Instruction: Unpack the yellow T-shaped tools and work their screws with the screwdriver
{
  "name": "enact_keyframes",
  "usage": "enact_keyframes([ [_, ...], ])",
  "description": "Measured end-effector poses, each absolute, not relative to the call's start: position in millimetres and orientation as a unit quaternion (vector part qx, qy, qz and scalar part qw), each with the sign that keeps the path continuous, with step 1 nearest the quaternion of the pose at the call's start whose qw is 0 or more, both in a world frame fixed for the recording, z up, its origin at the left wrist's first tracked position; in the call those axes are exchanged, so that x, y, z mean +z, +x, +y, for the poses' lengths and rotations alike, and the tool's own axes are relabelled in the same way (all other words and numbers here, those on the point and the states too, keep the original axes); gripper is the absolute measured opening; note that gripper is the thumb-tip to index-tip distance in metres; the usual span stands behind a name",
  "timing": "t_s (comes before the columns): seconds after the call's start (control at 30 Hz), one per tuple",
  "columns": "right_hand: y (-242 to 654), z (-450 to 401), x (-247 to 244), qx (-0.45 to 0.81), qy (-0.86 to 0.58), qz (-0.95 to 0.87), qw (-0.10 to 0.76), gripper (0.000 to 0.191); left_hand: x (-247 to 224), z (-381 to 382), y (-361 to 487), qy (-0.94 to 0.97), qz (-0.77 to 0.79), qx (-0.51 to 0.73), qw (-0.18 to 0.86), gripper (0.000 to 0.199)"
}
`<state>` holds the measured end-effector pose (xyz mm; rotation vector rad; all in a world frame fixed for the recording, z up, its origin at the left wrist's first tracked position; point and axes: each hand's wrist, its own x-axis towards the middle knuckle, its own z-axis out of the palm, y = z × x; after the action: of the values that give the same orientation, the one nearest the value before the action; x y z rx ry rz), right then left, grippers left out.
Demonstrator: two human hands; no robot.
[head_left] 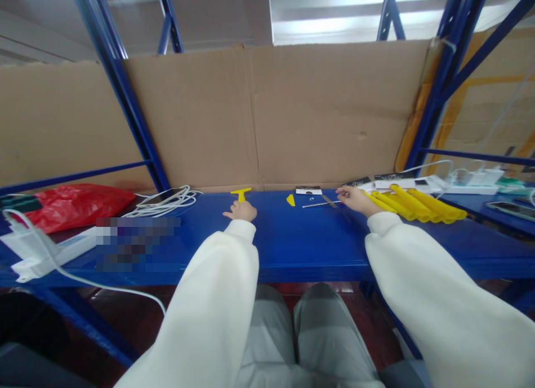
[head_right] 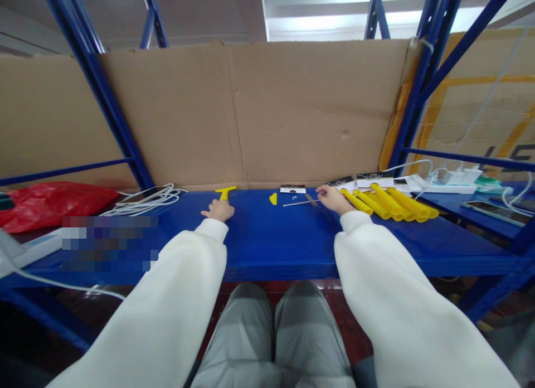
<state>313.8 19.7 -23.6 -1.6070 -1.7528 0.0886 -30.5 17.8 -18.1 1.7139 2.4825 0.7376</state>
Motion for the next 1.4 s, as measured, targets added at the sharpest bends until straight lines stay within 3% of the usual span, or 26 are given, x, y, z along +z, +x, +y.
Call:
enact_keyframes([
  [0.23,313,19,-24,0.050,-0.633,-0.680,0.367,0.030,-9,8,-28,0.591,0.772,0.229,0.044,0.031],
  [0.47,316,22,-26,0.053,-0.621,-0.690,0.369,0.029,-6,0,-27,0.610,0.755,0.242,-0.003,0.021],
  [0.73,312,18,-23,0.057,-0.637,-0.685,0.350,0.028,-4,-2,-28,0.624,0.738,0.244,-0.084,0.027],
  [1.03,311,15,-21,0.031,-0.651,-0.684,0.327,0.023,-10,-1,-25,0.715,0.672,0.192,-0.004,0.053],
  [1.23,317,20,-24,0.007,-0.649,-0.690,0.321,0.024,-4,-8,-24,0.643,0.740,0.194,-0.032,0.030],
  [1.4,324,28,-29,-0.032,-0.630,-0.713,0.307,0.028,-5,-4,-25,0.651,0.728,0.202,-0.074,0.031],
])
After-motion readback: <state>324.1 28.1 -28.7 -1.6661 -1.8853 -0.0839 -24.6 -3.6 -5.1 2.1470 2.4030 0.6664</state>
